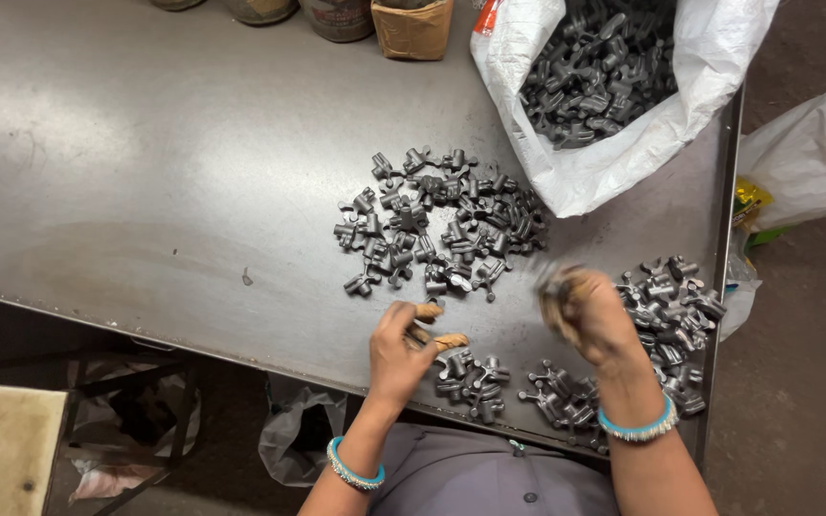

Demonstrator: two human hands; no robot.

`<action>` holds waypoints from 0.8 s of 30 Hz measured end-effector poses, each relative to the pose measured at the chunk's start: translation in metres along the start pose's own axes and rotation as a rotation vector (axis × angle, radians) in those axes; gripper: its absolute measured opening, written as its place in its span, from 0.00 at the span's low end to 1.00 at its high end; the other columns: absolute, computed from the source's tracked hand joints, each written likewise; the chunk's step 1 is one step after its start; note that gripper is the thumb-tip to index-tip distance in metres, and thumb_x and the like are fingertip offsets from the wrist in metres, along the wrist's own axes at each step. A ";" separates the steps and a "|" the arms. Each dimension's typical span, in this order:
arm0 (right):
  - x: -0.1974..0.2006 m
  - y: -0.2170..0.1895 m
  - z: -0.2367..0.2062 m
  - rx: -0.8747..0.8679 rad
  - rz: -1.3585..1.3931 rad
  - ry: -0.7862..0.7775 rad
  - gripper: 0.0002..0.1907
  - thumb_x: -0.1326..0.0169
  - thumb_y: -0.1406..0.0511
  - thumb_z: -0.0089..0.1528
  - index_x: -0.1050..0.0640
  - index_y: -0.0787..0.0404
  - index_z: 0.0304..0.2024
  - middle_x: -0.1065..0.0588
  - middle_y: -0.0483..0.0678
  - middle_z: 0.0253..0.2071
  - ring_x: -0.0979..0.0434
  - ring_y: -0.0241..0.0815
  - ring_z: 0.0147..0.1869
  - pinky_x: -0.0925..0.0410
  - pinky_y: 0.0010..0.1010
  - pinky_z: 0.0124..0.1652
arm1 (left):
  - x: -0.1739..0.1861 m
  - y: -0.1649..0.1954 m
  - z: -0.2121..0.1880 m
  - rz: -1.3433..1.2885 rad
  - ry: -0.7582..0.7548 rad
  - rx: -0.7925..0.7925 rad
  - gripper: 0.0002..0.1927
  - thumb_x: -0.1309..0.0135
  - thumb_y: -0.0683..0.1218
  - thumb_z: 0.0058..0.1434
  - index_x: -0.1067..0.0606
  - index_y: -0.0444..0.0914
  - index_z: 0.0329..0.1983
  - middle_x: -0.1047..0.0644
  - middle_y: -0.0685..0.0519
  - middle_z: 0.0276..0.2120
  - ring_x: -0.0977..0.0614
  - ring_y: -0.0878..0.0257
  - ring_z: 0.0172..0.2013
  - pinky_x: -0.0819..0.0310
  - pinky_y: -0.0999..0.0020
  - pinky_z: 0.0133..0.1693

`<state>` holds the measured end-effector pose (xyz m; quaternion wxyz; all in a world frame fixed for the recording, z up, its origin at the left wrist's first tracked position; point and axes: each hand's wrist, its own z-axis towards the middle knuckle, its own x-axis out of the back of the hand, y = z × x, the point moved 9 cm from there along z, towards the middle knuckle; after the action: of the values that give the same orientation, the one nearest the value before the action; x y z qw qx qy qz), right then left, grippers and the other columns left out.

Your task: The person picks small metal fittings one at a time from a metal table, turns each piece over in both hands, and places it into one of two piles on the table, occasionally tossing pieces into a large open sack of parts. The person continues this sorting and inspection cycle throughout the episode.

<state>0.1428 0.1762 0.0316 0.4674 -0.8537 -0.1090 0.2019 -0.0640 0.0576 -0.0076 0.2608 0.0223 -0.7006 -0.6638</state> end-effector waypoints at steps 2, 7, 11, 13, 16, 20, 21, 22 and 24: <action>-0.017 -0.035 0.006 0.246 0.417 -0.093 0.22 0.42 0.70 0.49 0.19 0.67 0.48 0.21 0.48 0.33 0.25 0.31 0.27 0.33 0.18 0.23 | 0.005 -0.002 0.001 0.050 0.042 0.033 0.22 0.35 0.37 0.45 0.21 0.37 0.46 0.23 0.51 0.40 0.20 0.59 0.29 0.25 0.64 0.34; -0.093 -0.036 0.013 0.513 -0.926 0.092 0.24 0.29 0.70 0.48 0.21 0.61 0.46 0.22 0.50 0.41 0.23 0.46 0.43 0.28 0.35 0.41 | 0.006 -0.017 0.008 0.123 0.078 0.140 0.30 0.32 0.37 0.43 0.24 0.37 0.53 0.27 0.47 0.47 0.19 0.56 0.30 0.25 0.61 0.36; -0.117 -0.042 -0.001 0.766 -1.208 0.250 0.21 0.35 0.73 0.49 0.22 0.60 0.45 0.23 0.51 0.43 0.23 0.53 0.51 0.30 0.42 0.52 | -0.001 -0.021 0.012 0.138 0.101 0.102 0.29 0.37 0.35 0.45 0.24 0.34 0.54 0.25 0.46 0.48 0.17 0.54 0.38 0.22 0.62 0.40; -0.108 -0.047 -0.002 0.742 -1.139 0.267 0.20 0.36 0.75 0.50 0.20 0.61 0.45 0.22 0.51 0.43 0.22 0.52 0.51 0.30 0.41 0.53 | -0.001 -0.014 0.013 0.213 0.147 0.030 0.28 0.33 0.35 0.44 0.22 0.32 0.52 0.22 0.44 0.43 0.18 0.50 0.41 0.25 0.59 0.43; -0.074 -0.043 -0.005 0.641 -0.943 0.281 0.20 0.36 0.76 0.48 0.18 0.62 0.45 0.23 0.50 0.41 0.22 0.47 0.45 0.29 0.36 0.47 | -0.008 -0.025 0.014 0.038 0.100 0.159 0.23 0.34 0.36 0.47 0.22 0.32 0.49 0.21 0.46 0.44 0.15 0.55 0.37 0.23 0.62 0.42; -0.043 -0.027 -0.022 0.596 -0.633 0.251 0.16 0.44 0.81 0.50 0.19 0.64 0.39 0.24 0.47 0.41 0.20 0.38 0.44 0.27 0.25 0.45 | -0.023 -0.023 0.014 -0.066 0.029 0.178 0.24 0.34 0.37 0.48 0.21 0.35 0.51 0.20 0.48 0.43 0.14 0.57 0.36 0.22 0.63 0.41; -0.040 -0.026 -0.028 0.634 -0.578 0.247 0.16 0.47 0.82 0.49 0.20 0.66 0.37 0.24 0.47 0.42 0.21 0.36 0.45 0.27 0.24 0.46 | -0.022 -0.020 0.013 -0.044 0.035 0.152 0.24 0.35 0.37 0.48 0.21 0.35 0.51 0.20 0.48 0.43 0.15 0.57 0.37 0.22 0.63 0.42; -0.036 -0.023 -0.032 0.640 -0.607 0.271 0.16 0.46 0.82 0.49 0.20 0.66 0.38 0.24 0.47 0.41 0.21 0.37 0.44 0.28 0.24 0.45 | -0.021 -0.017 0.014 -0.022 0.041 0.123 0.25 0.36 0.36 0.48 0.21 0.35 0.52 0.20 0.49 0.43 0.15 0.58 0.37 0.22 0.63 0.42; -0.030 -0.019 -0.039 0.650 -0.661 0.318 0.17 0.45 0.83 0.48 0.20 0.67 0.38 0.24 0.48 0.40 0.23 0.38 0.43 0.29 0.26 0.43 | -0.020 -0.012 0.013 -0.001 0.039 0.110 0.24 0.32 0.39 0.47 0.21 0.35 0.50 0.22 0.49 0.43 0.16 0.58 0.36 0.23 0.63 0.41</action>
<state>0.1339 0.1460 0.0737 0.7597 -0.6035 -0.2328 -0.0663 -0.0559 0.0757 -0.0257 0.2725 0.0498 -0.7309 -0.6238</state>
